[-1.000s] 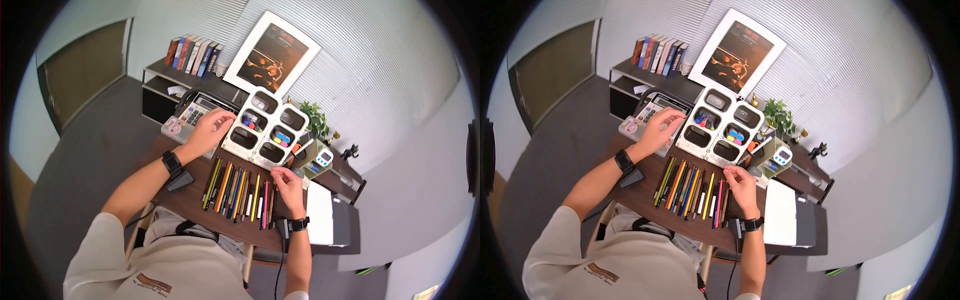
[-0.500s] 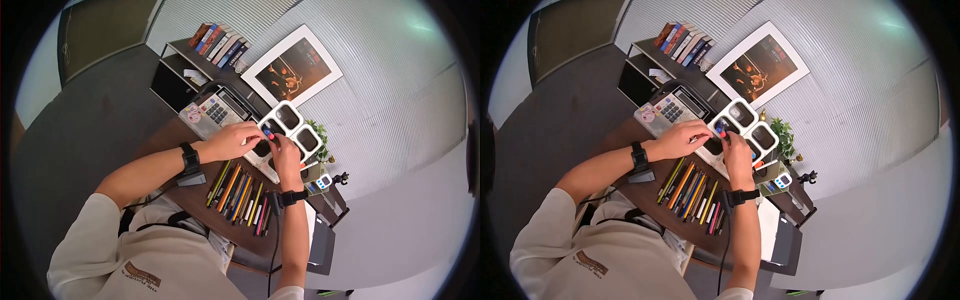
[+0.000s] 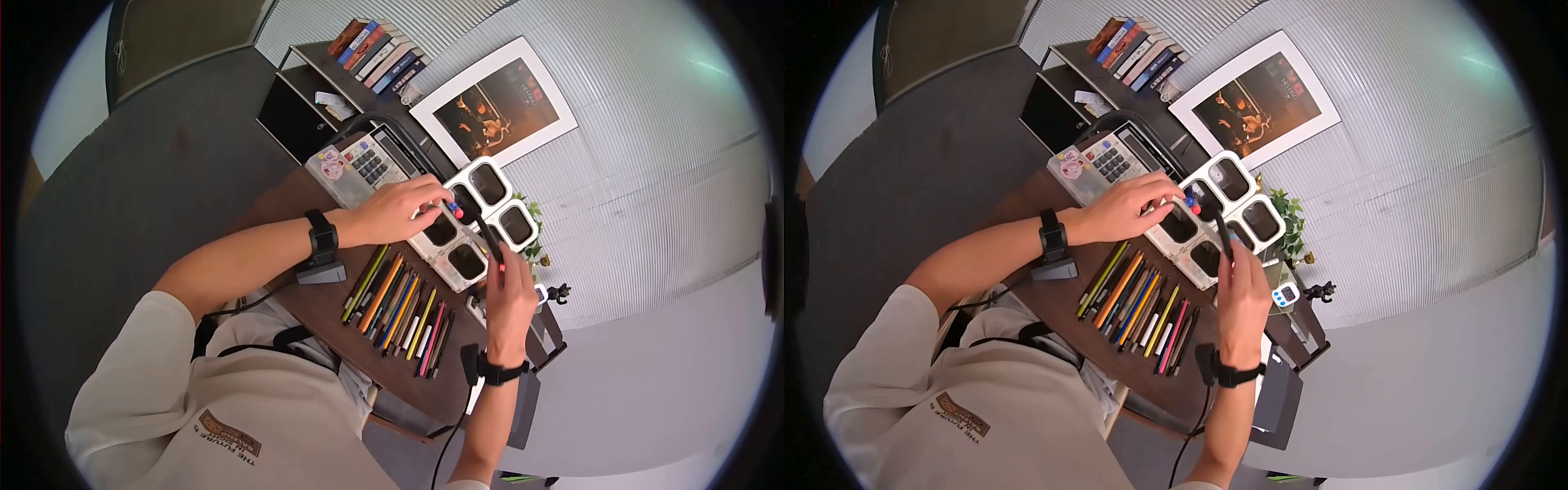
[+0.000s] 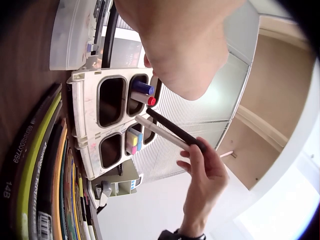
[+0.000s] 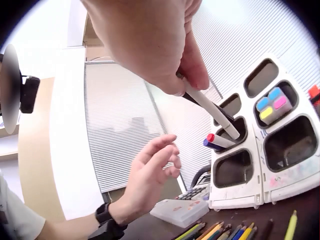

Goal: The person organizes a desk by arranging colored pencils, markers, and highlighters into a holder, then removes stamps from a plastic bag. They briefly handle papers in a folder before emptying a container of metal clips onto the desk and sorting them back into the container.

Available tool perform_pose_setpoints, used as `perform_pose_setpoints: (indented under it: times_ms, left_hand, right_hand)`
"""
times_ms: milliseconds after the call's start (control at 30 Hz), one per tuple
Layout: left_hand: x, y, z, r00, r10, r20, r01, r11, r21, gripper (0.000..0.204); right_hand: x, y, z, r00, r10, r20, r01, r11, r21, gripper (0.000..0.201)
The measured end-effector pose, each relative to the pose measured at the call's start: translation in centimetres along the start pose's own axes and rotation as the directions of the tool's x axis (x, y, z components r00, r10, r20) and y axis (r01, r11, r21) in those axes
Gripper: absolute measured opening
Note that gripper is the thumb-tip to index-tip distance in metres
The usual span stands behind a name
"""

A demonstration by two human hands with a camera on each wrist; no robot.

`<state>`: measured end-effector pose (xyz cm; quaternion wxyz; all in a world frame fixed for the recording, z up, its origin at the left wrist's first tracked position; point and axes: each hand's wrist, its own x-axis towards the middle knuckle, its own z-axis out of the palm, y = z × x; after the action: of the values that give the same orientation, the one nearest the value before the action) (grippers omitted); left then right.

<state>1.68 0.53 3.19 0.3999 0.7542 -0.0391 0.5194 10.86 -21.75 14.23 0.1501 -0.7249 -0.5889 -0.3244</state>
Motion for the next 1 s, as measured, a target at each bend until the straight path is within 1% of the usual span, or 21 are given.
perform_pose_setpoints:
  times_ms: [33,67,133,233,267,333,400,500,600,633,667,767,800,900,933,1000]
  left_hand:
    - [0.0,-0.1,0.0,1.0,0.009,-0.006,-0.009,1.0,-0.002,0.02]
    - [0.1,-0.2,0.1,1.0,0.021,-0.01,-0.021,1.0,-0.004,0.02]
    - [0.0,-0.5,0.3,1.0,0.026,-0.01,-0.027,1.0,-0.009,0.02]
    - [0.0,-0.5,0.2,1.0,0.0,0.023,0.0,1.0,0.0,0.018]
    - [-0.1,-0.5,0.1,1.0,-0.006,0.03,0.006,1.0,-0.002,0.018]
    - [-0.1,-0.4,0.0,0.999,-0.017,0.041,0.017,1.0,-0.001,0.018]
    - [-0.1,-0.5,0.0,1.0,0.011,0.026,-0.012,1.0,0.026,0.019]
    - [-0.1,-0.7,0.2,0.999,0.029,0.026,-0.029,0.999,0.014,0.019]
    - [-0.2,-0.4,0.2,0.998,-0.01,0.064,0.009,1.0,0.012,0.019]
    - [-0.1,-0.4,0.3,0.998,0.021,0.051,-0.022,1.0,0.019,0.018]
    - [-0.2,-0.5,0.4,0.998,0.02,0.054,-0.021,1.0,0.013,0.018]
    - [-0.3,-0.3,0.4,0.997,0.048,0.059,-0.05,0.998,0.025,0.018]
    - [-0.3,-0.2,0.3,0.997,0.036,0.07,-0.038,0.999,0.025,0.017]
    - [-0.4,0.0,0.2,0.994,0.021,0.105,-0.025,0.999,0.032,0.017]
    - [-0.4,-0.1,0.2,0.991,0.019,0.129,-0.024,0.999,0.038,0.016]
    - [-0.5,-0.2,0.3,0.99,0.039,0.137,-0.045,0.998,0.041,0.015]
  right_hand:
    - [-0.9,-0.5,-0.7,0.997,-0.066,-0.039,0.065,0.997,-0.039,0.027]
    - [-1.9,-1.4,-1.0,0.997,-0.077,-0.009,0.077,0.997,-0.015,0.03]
    - [-3.6,-2.9,-1.3,0.987,-0.149,0.068,0.149,0.989,0.005,0.03]
    - [-5.8,-4.3,-0.3,0.96,-0.249,0.125,0.247,0.968,0.038,0.038]
    - [-6.2,-4.7,0.1,0.954,-0.265,0.141,0.261,0.964,0.05,0.038]
    - [-7.0,-5.7,0.6,0.952,-0.256,0.166,0.243,0.965,0.097,0.034]
    - [-7.7,-6.2,1.3,0.946,-0.273,0.172,0.258,0.96,0.109,0.035]
    - [-8.5,-7.5,1.9,0.925,-0.318,0.207,0.293,0.946,0.141,0.033]
    - [-8.6,-8.3,2.2,0.924,-0.326,0.199,0.305,0.943,0.131,0.033]
    - [-8.4,-8.5,2.0,0.937,-0.3,0.18,0.28,0.952,0.127,0.033]
    - [-8.3,-8.5,1.9,0.938,-0.295,0.184,0.276,0.953,0.125,0.033]
    - [-7.6,-7.9,1.0,0.96,-0.266,0.083,0.251,0.955,0.158,0.034]
    - [-7.6,-7.3,0.5,0.96,-0.266,0.085,0.25,0.955,0.157,0.034]
    - [-7.7,-5.3,-1.6,0.98,-0.198,0.021,0.196,0.977,0.085,0.037]
    - [-8.2,-4.6,-2.2,0.987,-0.159,0.026,0.157,0.986,0.061,0.037]
    - [-9.0,-3.5,-3.3,0.99,-0.132,0.058,0.132,0.991,0.016,0.037]
